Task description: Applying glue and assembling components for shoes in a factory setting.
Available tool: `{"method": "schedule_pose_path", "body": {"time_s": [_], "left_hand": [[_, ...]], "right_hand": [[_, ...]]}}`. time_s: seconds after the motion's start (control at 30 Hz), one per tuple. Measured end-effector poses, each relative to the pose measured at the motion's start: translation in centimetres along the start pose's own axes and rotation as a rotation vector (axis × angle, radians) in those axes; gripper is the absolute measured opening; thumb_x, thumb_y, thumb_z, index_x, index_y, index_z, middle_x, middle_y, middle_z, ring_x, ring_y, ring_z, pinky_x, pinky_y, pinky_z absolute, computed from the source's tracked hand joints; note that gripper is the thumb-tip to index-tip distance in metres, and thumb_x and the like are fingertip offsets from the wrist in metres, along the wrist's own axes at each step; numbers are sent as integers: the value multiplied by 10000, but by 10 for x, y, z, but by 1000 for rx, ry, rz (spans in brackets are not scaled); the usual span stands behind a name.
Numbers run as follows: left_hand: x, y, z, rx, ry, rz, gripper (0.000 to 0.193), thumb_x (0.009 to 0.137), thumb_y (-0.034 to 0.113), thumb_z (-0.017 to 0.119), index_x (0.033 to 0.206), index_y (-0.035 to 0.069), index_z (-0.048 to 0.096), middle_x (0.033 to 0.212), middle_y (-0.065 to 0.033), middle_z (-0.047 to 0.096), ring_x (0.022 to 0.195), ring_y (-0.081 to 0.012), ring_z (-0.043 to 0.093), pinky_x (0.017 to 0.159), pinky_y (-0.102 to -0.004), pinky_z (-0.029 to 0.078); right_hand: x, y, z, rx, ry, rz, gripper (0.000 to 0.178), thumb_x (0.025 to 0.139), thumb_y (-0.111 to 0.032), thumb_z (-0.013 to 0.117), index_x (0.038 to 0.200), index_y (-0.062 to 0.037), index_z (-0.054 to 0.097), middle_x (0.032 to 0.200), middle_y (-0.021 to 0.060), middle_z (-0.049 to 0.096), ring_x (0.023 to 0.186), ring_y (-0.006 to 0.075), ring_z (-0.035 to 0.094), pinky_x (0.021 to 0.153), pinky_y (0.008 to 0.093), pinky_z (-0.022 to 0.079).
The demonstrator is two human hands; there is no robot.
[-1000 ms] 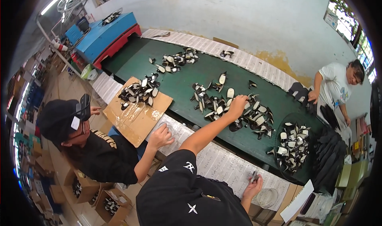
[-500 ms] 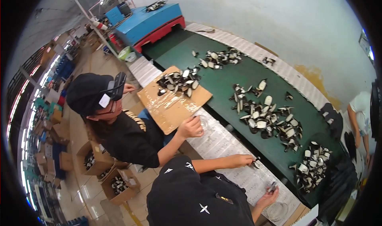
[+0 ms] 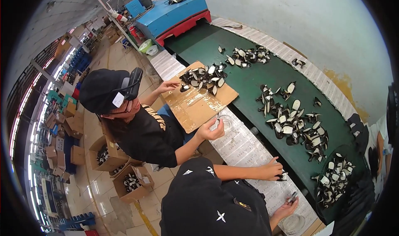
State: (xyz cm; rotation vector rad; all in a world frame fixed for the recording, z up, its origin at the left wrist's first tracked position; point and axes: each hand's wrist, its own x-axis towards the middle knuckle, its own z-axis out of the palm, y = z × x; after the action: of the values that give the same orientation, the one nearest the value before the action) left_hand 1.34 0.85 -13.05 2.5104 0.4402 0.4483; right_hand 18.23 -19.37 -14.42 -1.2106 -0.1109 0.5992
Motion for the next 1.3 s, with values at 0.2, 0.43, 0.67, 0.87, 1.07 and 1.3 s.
{"method": "schedule_pose_path", "body": {"time_s": [0.2, 0.43, 0.67, 0.87, 1.07, 1.3], "left_hand": [[23, 22, 7, 9, 70, 57, 385, 731, 297, 734, 1006, 89, 563, 1058, -88, 510, 1136, -267, 468, 1055, -585, 249], [16, 14, 28, -54, 0, 92, 275, 838, 115, 614, 1112, 110, 588, 1322, -123, 507, 1291, -343, 414, 1053, -557, 282], [19, -11, 15, -144, 17, -91, 279, 882, 165, 596, 1142, 65, 586, 1315, -155, 521, 1283, -362, 419, 1062, -504, 275], [42, 24, -7, -669, -64, -346, 199, 941, 83, 544, 1132, 41, 578, 1132, -121, 590, 1028, -226, 595, 871, -346, 495], [56, 37, -14, -1157, 59, -306, 262, 943, 50, 549, 1196, 9, 496, 1097, -115, 575, 986, -188, 598, 882, -341, 534], [68, 41, -37, -1412, 90, -532, 466, 912, -16, 549, 1356, -20, 409, 1248, -108, 547, 1096, -227, 578, 895, -402, 541]], "right_hand": [[-6, 0, -10, 58, 44, -51, 355, 960, -243, 510, 1224, -5, 528, 1137, 102, 554, 1023, 193, 545, 809, 356, 495], [-10, 7, -8, 225, 120, -32, 227, 945, -137, 537, 1124, -4, 582, 1007, 90, 619, 890, 174, 610, 730, 354, 545], [0, -1, 5, 336, 74, 12, 211, 940, -121, 553, 1084, 15, 624, 952, 78, 649, 843, 155, 626, 736, 307, 537], [-1, 0, -5, 301, 51, 31, 218, 945, -127, 554, 1096, 17, 615, 977, 79, 640, 837, 142, 616, 745, 292, 531], [-16, 1, -6, 308, 48, 31, 209, 941, -146, 565, 1086, -16, 641, 949, 53, 646, 810, 117, 605, 698, 253, 512], [-13, -5, -6, 257, 36, 122, 204, 926, -155, 584, 1076, -30, 645, 951, 42, 652, 847, 120, 621, 706, 264, 513]]}}
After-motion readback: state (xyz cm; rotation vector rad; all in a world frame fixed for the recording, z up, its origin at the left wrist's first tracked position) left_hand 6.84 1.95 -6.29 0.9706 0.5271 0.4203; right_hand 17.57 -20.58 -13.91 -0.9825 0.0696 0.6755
